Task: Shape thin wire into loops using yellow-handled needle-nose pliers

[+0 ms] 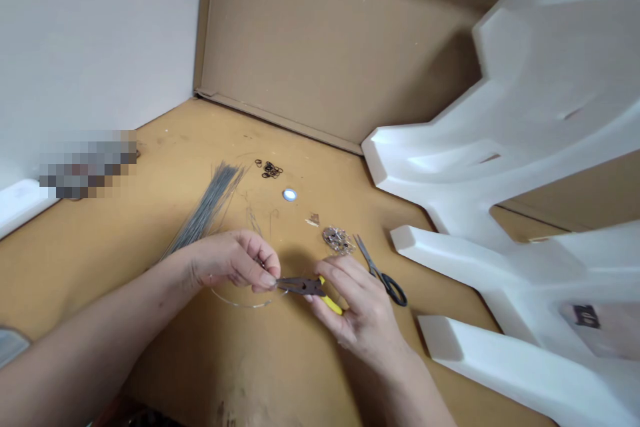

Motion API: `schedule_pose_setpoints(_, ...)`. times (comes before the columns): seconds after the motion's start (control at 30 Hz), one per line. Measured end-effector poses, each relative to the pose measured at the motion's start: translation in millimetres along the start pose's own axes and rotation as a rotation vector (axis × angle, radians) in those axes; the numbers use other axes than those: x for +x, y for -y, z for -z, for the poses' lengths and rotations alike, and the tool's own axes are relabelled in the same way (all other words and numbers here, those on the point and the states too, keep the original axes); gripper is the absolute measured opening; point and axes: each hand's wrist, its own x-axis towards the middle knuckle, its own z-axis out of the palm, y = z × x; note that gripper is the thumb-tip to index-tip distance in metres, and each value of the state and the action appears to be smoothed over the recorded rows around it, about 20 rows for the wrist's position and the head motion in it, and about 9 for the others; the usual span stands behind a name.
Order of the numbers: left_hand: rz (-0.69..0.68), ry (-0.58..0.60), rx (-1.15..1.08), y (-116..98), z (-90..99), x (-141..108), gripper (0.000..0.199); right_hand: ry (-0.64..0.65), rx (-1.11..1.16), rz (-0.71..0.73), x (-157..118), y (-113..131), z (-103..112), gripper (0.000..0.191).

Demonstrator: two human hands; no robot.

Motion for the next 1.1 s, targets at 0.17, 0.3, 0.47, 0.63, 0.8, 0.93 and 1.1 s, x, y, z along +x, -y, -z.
schedule_pose_setpoints(0.17,0.004,0.069,-0.080,3.9,0.9,4.0,0.018,0.002,0.038,-0.026,0.4,0.5,-3.7,0.006)
schedule_pose_setpoints(0.3,0.001,0.084,-0.114,5.3,0.1,6.1,0.017,0.007,0.046,-0.027,0.9,1.5,-5.5,0.007)
schedule_pose_setpoints(0.47,0.021,0.102,-0.146,7.2,-1.3,6.7,0.017,0.006,-0.001,-0.008,-0.8,1.4,-6.4,0.007)
schedule_pose_setpoints(0.63,0.040,0.098,-0.183,8.0,-3.3,5.6,0.019,-0.008,-0.100,0.033,-1.8,2.0,-5.8,0.007)
schedule_pose_setpoints(0.8,0.019,0.077,-0.179,6.6,-2.9,4.2,0.020,-0.065,-0.165,0.049,-2.5,3.6,-4.5,0.009)
schedule_pose_setpoints(0.93,-0.047,0.040,-0.161,5.4,-2.5,3.6,0.022,-0.081,-0.190,0.019,-3.0,4.1,-3.9,0.009)
schedule_pose_setpoints(1.1,-0.128,-0.126,-0.001,0.7,-4.5,0.9,0.019,-0.075,-0.237,-0.006,-1.9,4.4,-0.8,0.011)
